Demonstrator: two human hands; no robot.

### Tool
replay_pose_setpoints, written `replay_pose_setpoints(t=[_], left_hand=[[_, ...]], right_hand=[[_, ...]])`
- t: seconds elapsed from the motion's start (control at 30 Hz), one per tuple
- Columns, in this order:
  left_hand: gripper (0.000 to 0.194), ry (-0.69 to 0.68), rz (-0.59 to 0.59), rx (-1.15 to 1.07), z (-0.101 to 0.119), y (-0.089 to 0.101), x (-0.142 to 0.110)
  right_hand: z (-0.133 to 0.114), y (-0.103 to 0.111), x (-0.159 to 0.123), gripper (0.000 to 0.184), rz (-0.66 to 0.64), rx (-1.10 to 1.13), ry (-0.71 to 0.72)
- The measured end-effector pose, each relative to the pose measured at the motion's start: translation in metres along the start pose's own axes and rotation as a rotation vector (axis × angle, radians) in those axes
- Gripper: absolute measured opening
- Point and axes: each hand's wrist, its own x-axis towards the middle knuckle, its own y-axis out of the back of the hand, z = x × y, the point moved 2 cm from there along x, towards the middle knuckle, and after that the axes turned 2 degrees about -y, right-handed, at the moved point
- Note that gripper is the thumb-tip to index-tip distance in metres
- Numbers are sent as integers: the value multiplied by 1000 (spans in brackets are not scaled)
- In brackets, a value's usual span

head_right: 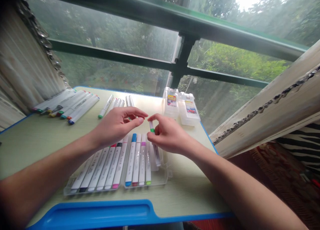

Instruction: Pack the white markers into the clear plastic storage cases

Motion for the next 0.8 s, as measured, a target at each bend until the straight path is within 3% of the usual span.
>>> replay_pose_setpoints(t=[0.1,0.27,0.47,0.8], left_hand=[[21,-21,-18,69,-1,-1,-1],[20,-53,-61,130,0,-3,-2],[19,-55,-91,172,-1,-4,-2],[15,-127,-114,170,3,-5,-4]], right_hand=[[-1,0,0,25,49,-81,40],[1,-1,0,16,8,-87,29],[6,2,3,22,-78,-78,-17],[11,8,12,24,-78,-186,-2]])
